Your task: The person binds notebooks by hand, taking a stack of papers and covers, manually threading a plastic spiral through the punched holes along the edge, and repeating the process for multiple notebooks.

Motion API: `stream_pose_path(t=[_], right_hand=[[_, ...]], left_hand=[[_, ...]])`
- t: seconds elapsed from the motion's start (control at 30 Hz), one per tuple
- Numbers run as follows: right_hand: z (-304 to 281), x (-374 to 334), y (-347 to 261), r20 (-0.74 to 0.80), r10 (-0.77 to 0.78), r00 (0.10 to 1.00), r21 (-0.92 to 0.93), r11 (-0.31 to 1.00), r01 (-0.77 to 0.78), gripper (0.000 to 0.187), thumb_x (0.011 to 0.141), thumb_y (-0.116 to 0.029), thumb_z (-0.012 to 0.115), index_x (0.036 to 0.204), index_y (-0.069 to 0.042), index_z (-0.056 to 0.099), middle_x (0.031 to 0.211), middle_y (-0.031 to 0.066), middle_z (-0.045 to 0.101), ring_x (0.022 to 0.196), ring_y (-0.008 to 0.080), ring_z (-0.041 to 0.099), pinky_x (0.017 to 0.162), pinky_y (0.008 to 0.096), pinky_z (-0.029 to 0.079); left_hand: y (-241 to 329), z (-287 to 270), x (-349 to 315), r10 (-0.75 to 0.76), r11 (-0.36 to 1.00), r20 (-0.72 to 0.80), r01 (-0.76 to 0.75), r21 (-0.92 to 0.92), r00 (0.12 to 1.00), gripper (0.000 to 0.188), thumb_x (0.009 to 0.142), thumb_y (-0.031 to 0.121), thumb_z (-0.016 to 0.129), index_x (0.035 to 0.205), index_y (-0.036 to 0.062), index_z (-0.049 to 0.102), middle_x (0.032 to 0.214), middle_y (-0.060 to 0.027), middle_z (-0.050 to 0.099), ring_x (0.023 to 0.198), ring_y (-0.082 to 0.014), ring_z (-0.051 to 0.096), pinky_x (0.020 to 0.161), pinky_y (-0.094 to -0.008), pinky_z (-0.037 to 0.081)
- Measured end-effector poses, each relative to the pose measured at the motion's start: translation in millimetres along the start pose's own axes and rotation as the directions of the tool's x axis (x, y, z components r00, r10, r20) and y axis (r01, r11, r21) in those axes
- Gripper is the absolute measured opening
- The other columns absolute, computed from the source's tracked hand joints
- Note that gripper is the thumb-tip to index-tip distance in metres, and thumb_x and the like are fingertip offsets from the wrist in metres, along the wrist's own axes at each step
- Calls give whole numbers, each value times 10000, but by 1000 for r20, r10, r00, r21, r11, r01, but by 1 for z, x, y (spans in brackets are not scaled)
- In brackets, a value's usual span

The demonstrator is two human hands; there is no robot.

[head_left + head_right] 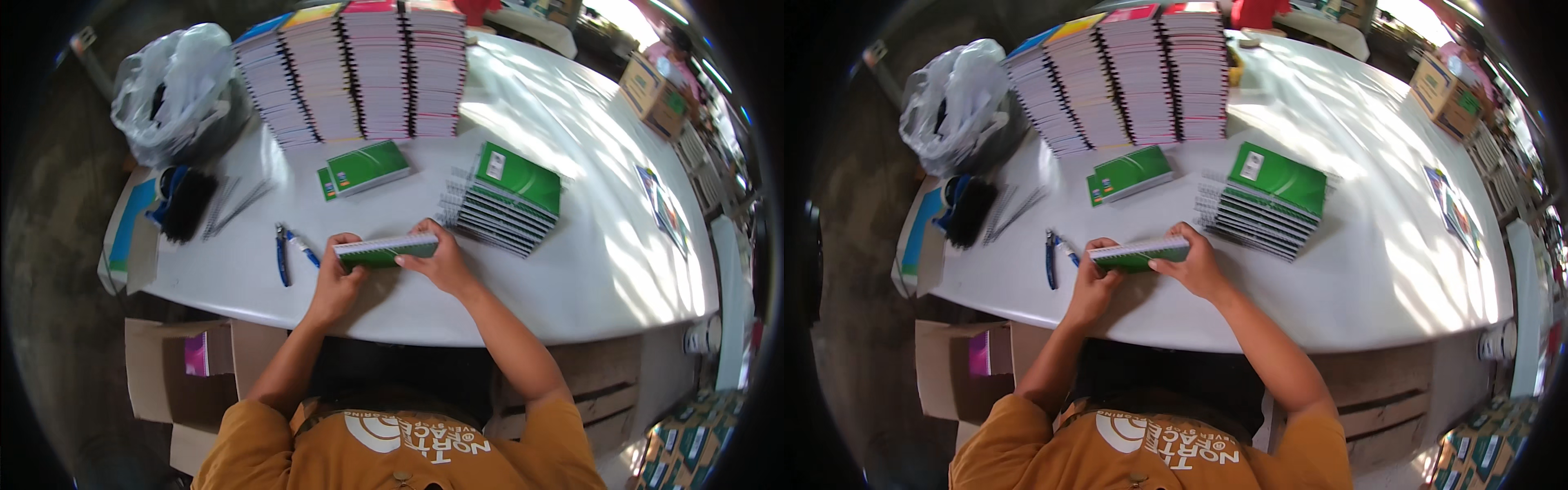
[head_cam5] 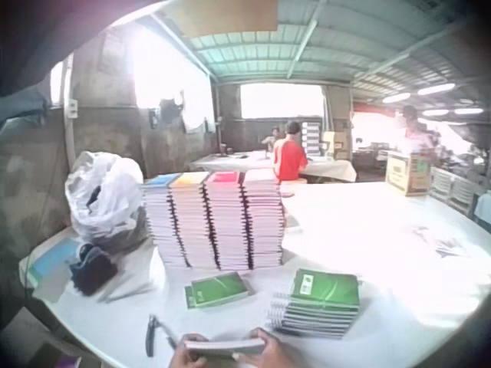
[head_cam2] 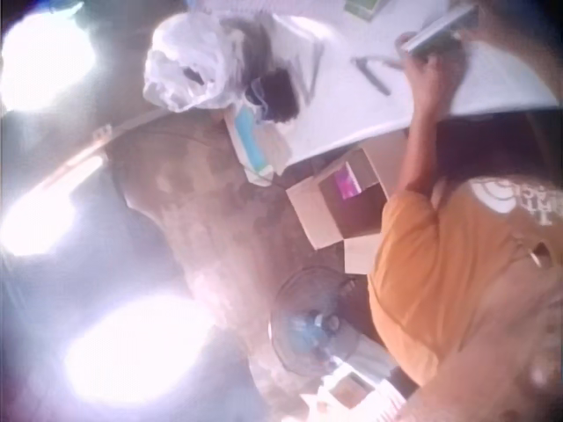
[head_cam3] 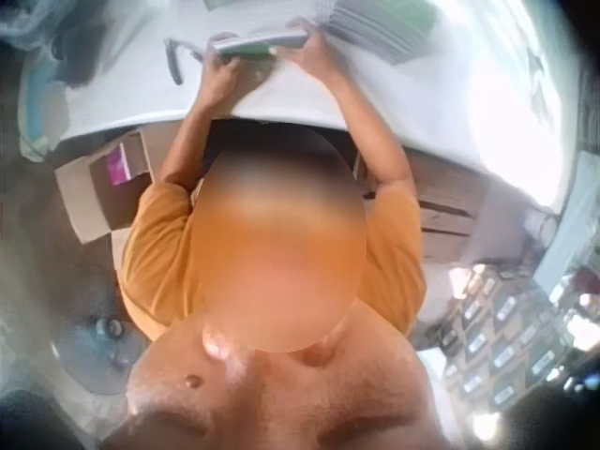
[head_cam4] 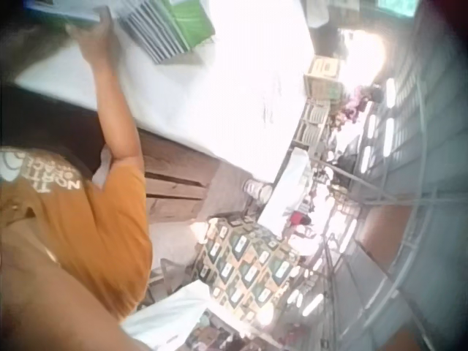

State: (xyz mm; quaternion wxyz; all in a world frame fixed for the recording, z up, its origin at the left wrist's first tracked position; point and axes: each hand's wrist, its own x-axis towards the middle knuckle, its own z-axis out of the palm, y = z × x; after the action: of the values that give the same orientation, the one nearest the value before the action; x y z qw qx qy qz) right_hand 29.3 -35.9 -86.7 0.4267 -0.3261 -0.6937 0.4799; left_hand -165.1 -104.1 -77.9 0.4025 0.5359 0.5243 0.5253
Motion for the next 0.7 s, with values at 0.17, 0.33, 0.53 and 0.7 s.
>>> stream_pose_path(t=[0.17,0.33,0.53,0.7], right_hand=[[-4,-7,-1,84,141,986,137,979,-152,337,734,-79,738,1034,0,604,912,39,644,798,63,546,722,223,459],[5,-2,-22,82,59,995,224,972,-76,269,774,-67,694,1021,-1,611,936,37,645,844,77,562,760,223,467],[-6,-2,-14,98,-86,991,286,957,55,287,798,-38,647,1080,-18,596,1058,59,624,921,87,555,823,238,456],[-3,-3,-15,140,-41,989,216,976,10,390,801,-35,640,1177,-24,537,1116,71,600,976,117,556,881,259,442]], left_hand=[[31,-52,44,-91,808,149,-14,589,985,535,709,-72,560,1200,83,417,942,-134,549,888,-284,554,796,-331,452],[-17,-181,91,425,73,-220,209,975,878,312,811,254,603,1099,137,574,1044,-127,584,986,-296,553,851,-454,391],[9,-188,78,319,285,-206,114,952,925,225,777,323,650,844,115,707,946,-92,643,847,-281,612,726,-355,469],[49,-146,60,169,685,-169,8,729,971,322,857,292,567,1082,64,598,916,-142,625,812,-211,597,742,-315,449]])
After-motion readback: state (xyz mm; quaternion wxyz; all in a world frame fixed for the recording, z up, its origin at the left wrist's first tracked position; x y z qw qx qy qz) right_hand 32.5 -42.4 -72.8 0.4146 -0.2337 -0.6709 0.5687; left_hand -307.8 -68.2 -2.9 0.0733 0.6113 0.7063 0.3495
